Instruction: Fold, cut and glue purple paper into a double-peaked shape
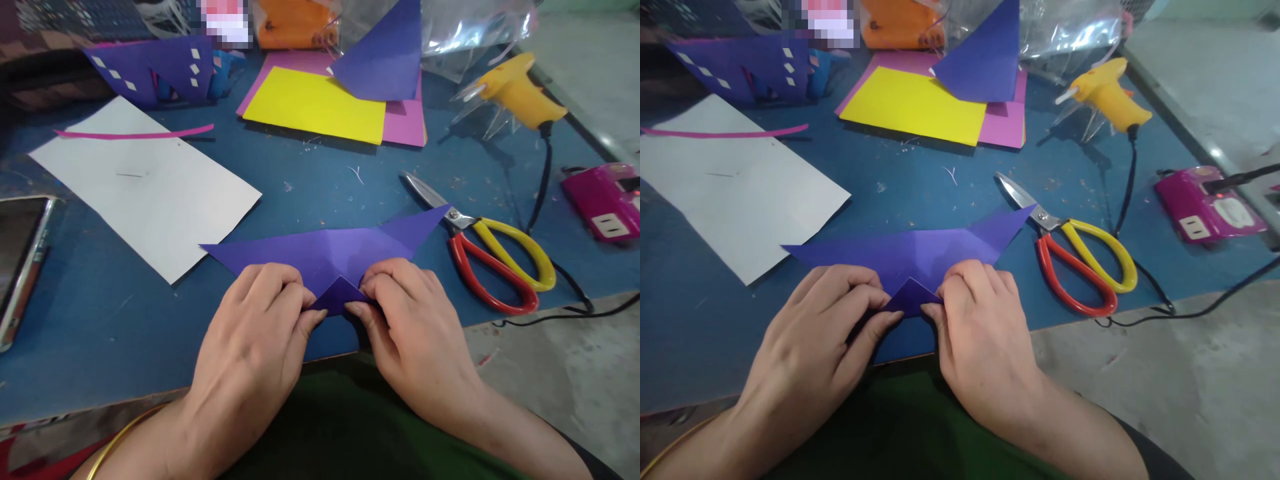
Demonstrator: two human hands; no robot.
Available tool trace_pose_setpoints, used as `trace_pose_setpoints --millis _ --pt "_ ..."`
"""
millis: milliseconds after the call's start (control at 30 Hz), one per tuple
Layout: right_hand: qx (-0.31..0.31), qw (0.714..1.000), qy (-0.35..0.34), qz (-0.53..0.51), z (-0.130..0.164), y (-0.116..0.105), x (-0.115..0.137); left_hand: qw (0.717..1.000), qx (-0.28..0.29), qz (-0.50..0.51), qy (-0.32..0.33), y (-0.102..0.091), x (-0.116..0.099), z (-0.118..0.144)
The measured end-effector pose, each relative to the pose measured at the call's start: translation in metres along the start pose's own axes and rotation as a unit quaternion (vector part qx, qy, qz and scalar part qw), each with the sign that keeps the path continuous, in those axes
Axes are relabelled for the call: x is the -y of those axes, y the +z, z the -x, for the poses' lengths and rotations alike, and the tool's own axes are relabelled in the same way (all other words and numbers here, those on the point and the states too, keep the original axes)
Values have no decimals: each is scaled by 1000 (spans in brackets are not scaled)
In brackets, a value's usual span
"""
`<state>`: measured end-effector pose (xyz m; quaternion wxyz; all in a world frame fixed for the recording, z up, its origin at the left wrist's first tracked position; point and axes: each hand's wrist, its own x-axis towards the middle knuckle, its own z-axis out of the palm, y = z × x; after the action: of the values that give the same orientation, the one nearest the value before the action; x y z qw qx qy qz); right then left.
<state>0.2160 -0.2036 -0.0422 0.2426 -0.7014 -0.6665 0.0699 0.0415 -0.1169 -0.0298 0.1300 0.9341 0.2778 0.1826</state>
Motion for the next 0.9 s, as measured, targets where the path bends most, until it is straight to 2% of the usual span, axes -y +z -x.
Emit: trace_pose_setpoints --millis 400,600,667,733,833,900 --pt "-5 1000 11 -6 -4 -2 -1 996 -1 27 -82 1 0 0" --pt "-12 999 24 -18 -4 -1 -3 996 -11 2 -88 2 -1 0" --pt "-5 999 26 -18 -4 -1 -3 997 -29 -18 -62 3 0 1" --pt "-3 1000 24 -12 -4 -1 -3 999 -35 -37 11 5 1 4" --pt "-11 1000 22 -15 -3 0 -3 990 -3 -60 126 6 4 10" --pt "-26 999 28 -34 -2 2 -3 984 16 -81 156 5 5 13"
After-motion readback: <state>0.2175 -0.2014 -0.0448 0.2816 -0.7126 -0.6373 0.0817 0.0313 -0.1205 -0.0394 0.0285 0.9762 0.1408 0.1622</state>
